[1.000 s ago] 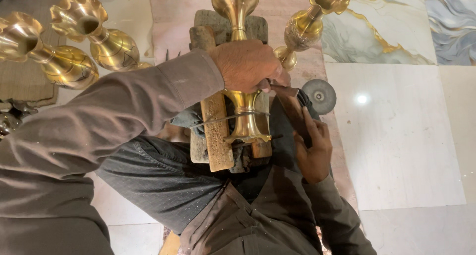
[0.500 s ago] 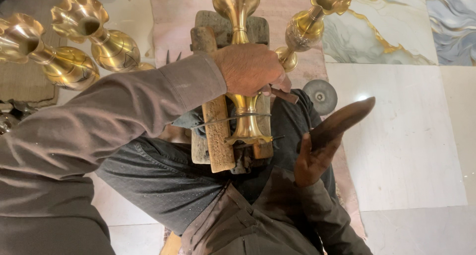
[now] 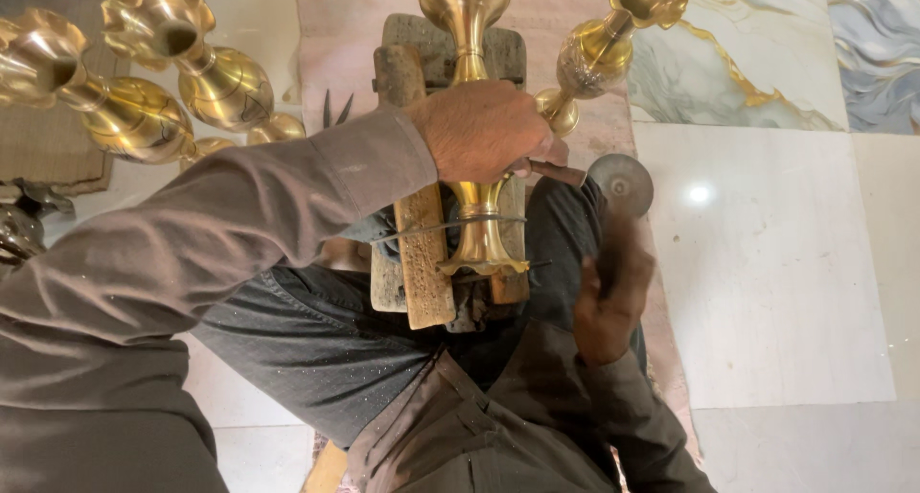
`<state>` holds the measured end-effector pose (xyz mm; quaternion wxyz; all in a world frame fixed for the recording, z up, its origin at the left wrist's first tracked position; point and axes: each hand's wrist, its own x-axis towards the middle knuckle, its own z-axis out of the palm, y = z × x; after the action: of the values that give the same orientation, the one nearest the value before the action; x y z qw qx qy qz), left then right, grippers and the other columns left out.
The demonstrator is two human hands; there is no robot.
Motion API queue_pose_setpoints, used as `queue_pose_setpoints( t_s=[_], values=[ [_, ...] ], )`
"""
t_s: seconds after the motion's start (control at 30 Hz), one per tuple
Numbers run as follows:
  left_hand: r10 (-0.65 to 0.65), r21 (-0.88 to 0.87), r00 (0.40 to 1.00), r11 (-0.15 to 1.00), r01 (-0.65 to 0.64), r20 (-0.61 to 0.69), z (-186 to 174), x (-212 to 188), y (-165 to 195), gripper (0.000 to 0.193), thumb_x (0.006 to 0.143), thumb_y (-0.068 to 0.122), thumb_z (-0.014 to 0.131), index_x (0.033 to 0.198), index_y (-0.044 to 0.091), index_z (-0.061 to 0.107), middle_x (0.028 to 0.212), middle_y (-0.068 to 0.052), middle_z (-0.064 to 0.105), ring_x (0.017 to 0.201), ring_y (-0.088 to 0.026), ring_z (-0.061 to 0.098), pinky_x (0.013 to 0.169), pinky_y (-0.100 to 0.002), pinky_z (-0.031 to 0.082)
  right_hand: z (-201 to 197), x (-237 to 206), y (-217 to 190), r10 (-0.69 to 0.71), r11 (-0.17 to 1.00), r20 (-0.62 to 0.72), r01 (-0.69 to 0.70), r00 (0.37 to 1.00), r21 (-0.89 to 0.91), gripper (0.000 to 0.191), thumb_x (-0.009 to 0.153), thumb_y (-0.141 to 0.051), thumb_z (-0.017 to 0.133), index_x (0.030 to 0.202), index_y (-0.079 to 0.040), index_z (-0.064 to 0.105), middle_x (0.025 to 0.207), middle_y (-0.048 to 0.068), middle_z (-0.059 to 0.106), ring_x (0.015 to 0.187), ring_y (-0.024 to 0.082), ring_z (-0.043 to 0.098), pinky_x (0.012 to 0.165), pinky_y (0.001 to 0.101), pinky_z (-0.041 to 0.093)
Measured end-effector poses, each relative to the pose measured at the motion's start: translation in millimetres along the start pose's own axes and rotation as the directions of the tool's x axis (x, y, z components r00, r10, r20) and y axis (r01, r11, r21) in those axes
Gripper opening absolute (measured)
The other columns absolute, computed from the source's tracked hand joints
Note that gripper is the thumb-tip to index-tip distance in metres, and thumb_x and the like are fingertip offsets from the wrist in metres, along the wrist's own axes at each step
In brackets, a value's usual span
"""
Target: The person sits on the floor with a brass vase clamped in a wooden jig on their lap and decorates its surface, holding a small chisel against the metal and striking it with a wooden mallet to cut decorative patterns. They reposition the vase and chisel repeatedly to work different areas of the design.
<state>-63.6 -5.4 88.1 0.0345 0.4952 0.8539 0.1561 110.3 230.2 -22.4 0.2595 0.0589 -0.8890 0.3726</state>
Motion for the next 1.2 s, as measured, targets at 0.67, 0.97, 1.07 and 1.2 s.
queue_pose_setpoints(
  t_s=[0.67,0.97,1.07,1.2],
  values=[
    [-0.007,0.097,0.997,0.995,0.0,0.079,-6,3,1,0.033,0.089,0.017,0.075,0.121,0.024,0.074,0.091,-0.012,0.077,0.078,-0.027,0.076,0.072,-0.044,0.063,0,-13,2,0.034,0.998,0.077,-0.037,0.996,0.049,0.066,0.1,0.003,0.062,0.16,-0.001,0.035,0.132,0.022,0.052,0.116,0.034,0.054,0.102,0.04,0.045],
    [-0.085,-0.236,0.939,0.972,0.004,-0.334,8,-28,-11,0.037,0.094,0.012,0.071,0.13,0.011,0.07,0.103,-0.015,0.077,0.069,-0.02,0.077,0.068,-0.034,0.065,-7,-1,-4,0.101,0.971,0.234,-0.147,0.967,0.19,0.063,0.096,0.0,0.064,0.155,0.0,0.043,0.132,0.022,0.057,0.121,0.036,0.058,0.1,0.0399,0.047],
    [-0.178,-0.351,0.816,0.936,-0.033,-0.55,26,-49,-11,0.029,0.099,0.01,0.072,0.127,0.005,0.068,0.11,-0.018,0.077,0.083,-0.021,0.077,0.072,-0.03,0.067,-12,19,1,0.047,0.999,0.388,-0.042,0.921,-0.022,0.067,0.091,-0.005,0.071,0.154,-0.004,0.046,0.118,0.02,0.059,0.106,0.035,0.062,0.091,0.0401,0.051],
    [-0.556,-0.637,0.665,0.756,0.154,-0.499,55,-65,10,0.013,0.1,0.01,0.074,0.112,0.005,0.071,0.096,-0.013,0.08,0.067,-0.021,0.074,0.054,-0.031,0.059,-17,46,2,-0.165,0.983,0.322,0.182,0.932,-0.024,0.068,0.096,-0.007,0.071,0.158,-0.009,0.043,0.121,0.02,0.059,0.105,0.036,0.063,0.086,0.0417,0.053]
  ],
)
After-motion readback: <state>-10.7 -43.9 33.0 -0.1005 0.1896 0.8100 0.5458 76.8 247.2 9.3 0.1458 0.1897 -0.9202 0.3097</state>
